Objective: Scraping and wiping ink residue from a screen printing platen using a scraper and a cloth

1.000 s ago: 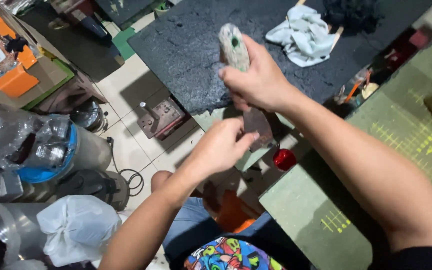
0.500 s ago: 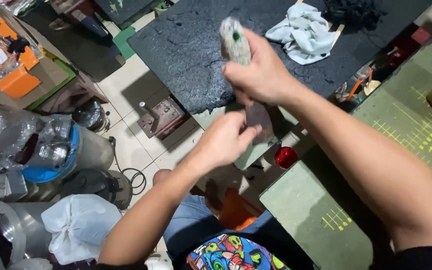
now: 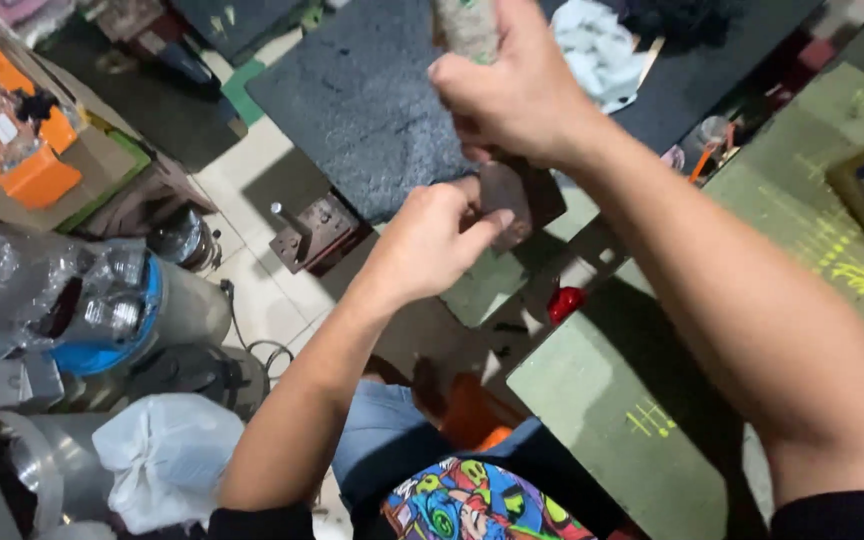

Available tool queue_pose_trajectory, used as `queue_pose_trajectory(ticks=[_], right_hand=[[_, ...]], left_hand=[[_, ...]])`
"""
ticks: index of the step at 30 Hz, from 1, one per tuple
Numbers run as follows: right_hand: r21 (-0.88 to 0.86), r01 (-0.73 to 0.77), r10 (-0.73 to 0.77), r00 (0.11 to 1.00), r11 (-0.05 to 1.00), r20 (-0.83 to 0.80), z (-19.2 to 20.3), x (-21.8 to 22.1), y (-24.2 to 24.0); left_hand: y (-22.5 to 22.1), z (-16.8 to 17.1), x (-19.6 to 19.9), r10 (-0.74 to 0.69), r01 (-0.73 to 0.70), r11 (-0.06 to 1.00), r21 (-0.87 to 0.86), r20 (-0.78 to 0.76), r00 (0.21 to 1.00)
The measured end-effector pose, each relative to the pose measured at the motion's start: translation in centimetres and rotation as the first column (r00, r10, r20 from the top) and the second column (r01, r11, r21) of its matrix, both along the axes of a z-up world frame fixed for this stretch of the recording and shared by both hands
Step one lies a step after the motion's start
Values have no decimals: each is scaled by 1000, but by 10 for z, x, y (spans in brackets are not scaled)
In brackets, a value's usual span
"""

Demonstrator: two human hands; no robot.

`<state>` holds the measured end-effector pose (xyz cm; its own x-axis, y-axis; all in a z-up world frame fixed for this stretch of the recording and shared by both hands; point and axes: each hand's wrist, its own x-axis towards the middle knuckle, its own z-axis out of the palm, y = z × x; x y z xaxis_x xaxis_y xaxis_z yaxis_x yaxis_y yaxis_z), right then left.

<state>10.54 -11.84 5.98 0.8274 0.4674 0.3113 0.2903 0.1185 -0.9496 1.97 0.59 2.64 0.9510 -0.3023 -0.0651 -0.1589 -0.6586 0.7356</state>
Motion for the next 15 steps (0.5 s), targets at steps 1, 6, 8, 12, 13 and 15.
queue_pose_trajectory(ticks=[1,6,8,12,13,15], right_hand=[[-1,1,-1,1000,1000,13,-3,2,0],[-106,-71,77,995,992,60,-26,1,1],[-96,-71,72,997,993,2,-31,-2,-3],[5,-58,58,996,998,-62,-43,-2,-13],[5,-64,64,996,998,-63,-43,-1,-14],[-2,-102,102,995,995,-3,-45,-1,-17]], left_hand=[[0,0,1,-1,1,1000,-1,13,1000],[-3,-27,0,-37,37,999,2,-51,998],[-5,-38,-2,-42,42,999,-4,-53,998],[-9,-52,-7,-44,44,999,-14,-20,999],[-9,-50,-7,-39,38,999,-14,-22,999],[-10,-45,-9,-49,49,999,0,-19,999]])
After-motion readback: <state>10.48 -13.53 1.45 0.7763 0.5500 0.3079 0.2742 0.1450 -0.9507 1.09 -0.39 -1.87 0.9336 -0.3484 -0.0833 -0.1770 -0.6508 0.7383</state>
